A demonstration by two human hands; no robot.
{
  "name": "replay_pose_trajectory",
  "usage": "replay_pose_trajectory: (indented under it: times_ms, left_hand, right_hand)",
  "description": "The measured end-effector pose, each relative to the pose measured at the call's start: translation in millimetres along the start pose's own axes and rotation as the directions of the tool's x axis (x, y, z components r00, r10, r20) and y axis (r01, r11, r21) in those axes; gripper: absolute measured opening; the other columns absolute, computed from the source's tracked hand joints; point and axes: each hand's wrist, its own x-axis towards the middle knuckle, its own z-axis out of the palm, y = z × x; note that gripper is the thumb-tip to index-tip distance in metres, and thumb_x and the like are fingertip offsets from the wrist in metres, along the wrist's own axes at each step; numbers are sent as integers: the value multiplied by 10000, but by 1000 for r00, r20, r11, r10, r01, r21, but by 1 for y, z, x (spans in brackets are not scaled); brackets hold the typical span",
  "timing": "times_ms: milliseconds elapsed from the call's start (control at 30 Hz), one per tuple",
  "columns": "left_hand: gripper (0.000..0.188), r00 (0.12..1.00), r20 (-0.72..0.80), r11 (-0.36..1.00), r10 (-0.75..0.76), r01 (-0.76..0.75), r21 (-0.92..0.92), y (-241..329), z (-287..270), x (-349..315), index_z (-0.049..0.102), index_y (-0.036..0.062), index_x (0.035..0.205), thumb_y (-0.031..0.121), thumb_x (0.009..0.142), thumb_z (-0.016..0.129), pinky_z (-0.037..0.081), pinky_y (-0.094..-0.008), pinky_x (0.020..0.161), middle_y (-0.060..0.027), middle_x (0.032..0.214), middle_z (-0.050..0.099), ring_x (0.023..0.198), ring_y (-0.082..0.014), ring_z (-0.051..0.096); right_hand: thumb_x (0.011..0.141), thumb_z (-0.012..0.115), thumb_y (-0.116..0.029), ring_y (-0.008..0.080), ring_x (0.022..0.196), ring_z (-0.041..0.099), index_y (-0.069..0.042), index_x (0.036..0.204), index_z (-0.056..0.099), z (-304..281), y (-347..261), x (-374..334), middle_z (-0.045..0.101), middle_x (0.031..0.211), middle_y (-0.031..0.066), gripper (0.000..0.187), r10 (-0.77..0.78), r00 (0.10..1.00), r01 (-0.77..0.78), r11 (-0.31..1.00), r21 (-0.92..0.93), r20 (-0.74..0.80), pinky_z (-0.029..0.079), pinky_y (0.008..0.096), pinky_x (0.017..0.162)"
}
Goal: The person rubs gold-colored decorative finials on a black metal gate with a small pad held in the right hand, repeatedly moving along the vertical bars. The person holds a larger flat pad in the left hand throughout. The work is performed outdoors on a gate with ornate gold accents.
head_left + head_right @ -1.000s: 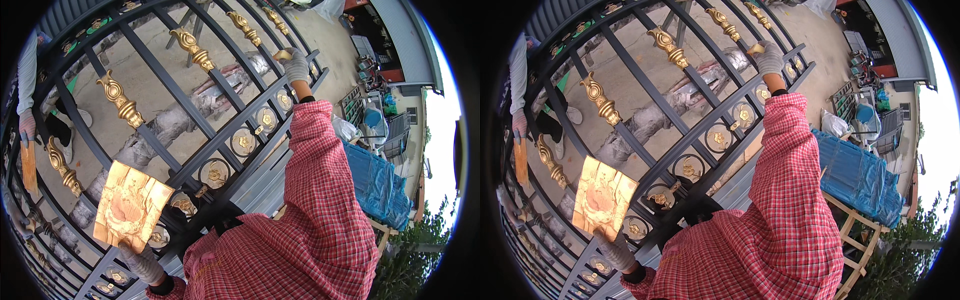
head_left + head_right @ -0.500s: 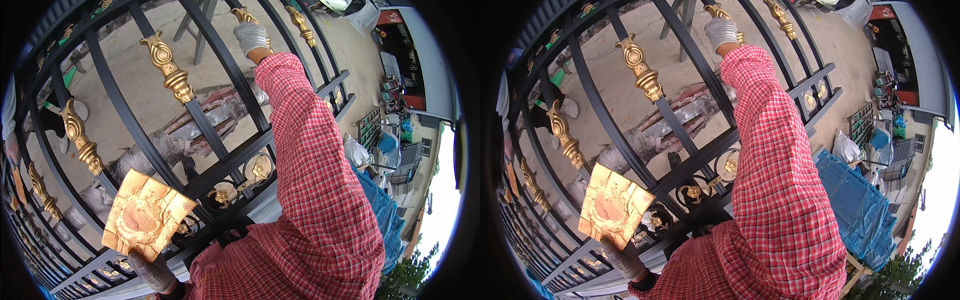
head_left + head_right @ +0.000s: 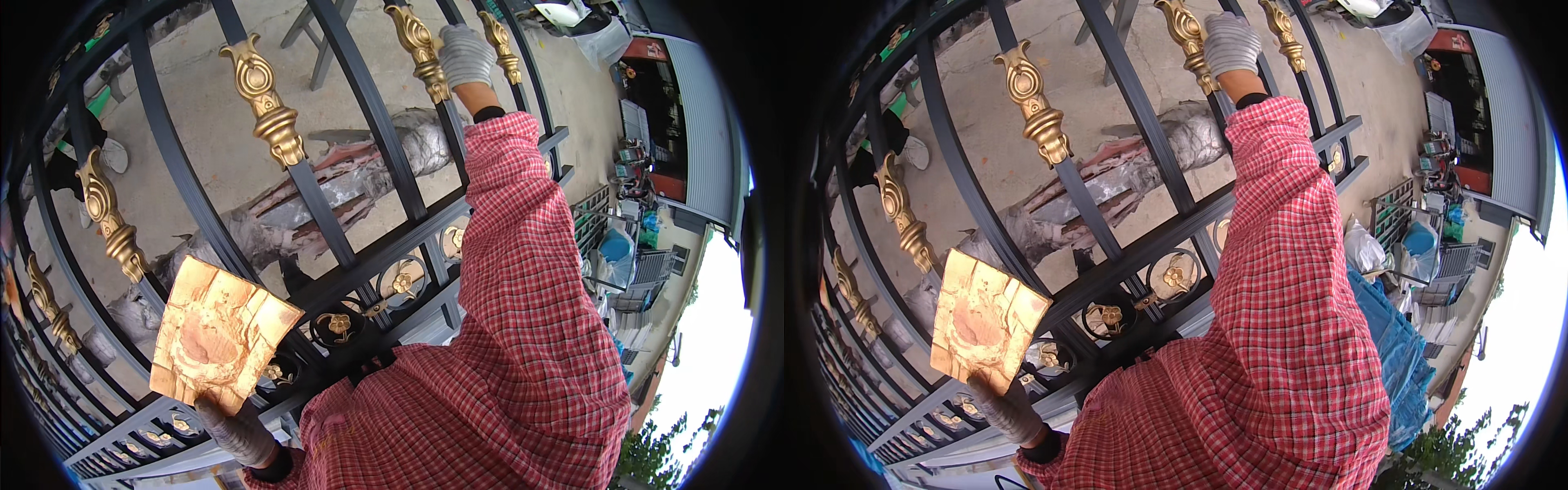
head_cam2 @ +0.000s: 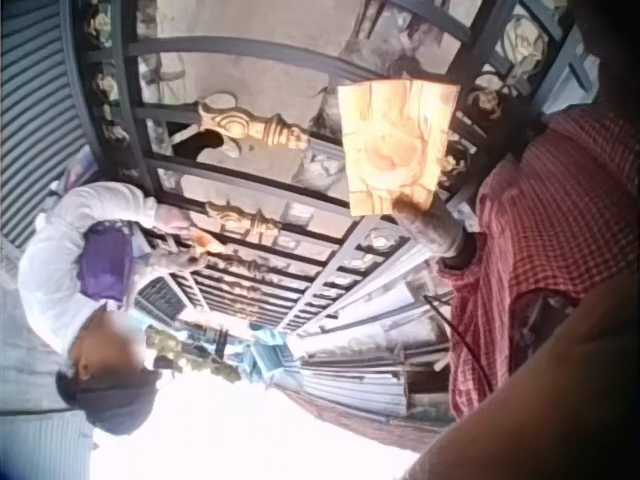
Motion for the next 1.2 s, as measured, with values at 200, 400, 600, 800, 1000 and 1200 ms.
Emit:
replay_pose_trajectory:
  times_ms: [200, 400, 600, 800, 1000, 1200]
  left_hand:
    - [684, 999, 19, 999, -48, 48, 1, -1, 6, 8, 282, -16, 1236, 446, 781, 501, 253, -344, 959, -126, 1237, 352, 1134, -217, 353]
    - [635, 1000, -12, 995, -27, 28, 99, -9, -4, 10, 335, -25, 1205, 431, 794, 494, 253, -319, 949, -116, 1219, 374, 1108, -199, 364]
    - [571, 996, 47, 997, -80, 80, 5, -2, 9, 21, 398, -35, 1157, 410, 808, 476, 271, -311, 936, -121, 1193, 402, 1093, -189, 380]
    - [585, 997, 41, 998, -60, 59, 24, -5, 16, 17, 362, -29, 1183, 408, 811, 476, 270, -313, 940, -118, 1199, 395, 1093, -184, 380]
    - [452, 978, 179, 961, -106, 147, -234, 4, 33, 18, 296, 25, 1244, 157, 848, 472, 316, -333, 923, -128, 1219, 375, 1085, -204, 406]
    - [532, 975, 113, 899, -192, 221, -379, 12, 63, 10, 330, 91, 1240, -69, 768, 516, 394, -286, 863, -126, 1174, 425, 1007, -193, 471]
  right_hand:
    - [645, 620, -181, 257, 792, 568, -76, 791, 581, -19, -31, -44, 578, 806, 94, 184, -194, 952, 190, 981, 38, 236, 463, 349, 645]
    - [636, 643, -196, 267, 780, 564, -103, 820, 594, -28, 15, -48, 576, 823, 91, 212, 134, 950, -174, 977, 120, 283, 461, 354, 670]
    - [683, 562, -136, 251, 779, 577, -122, 852, 595, 14, -26, -59, 589, 840, 97, 173, -13, 930, 105, 967, -233, 368, 460, 374, 621]
    - [644, 614, -173, 254, 761, 550, -97, 813, 606, -32, 17, -62, 576, 810, 97, 186, 81, 966, -114, 986, 123, 246, 440, 331, 626]
    - [677, 573, -166, 226, 866, 531, -147, 882, 585, -25, -13, -55, 566, 877, 44, 206, -52, 904, 59, 998, -3, 425, 412, 356, 724]
    - [584, 712, -237, 278, 794, 565, -113, 869, 623, 0, 106, -66, 591, 877, 112, 323, 511, 831, -553, 801, 229, 221, 454, 359, 693]
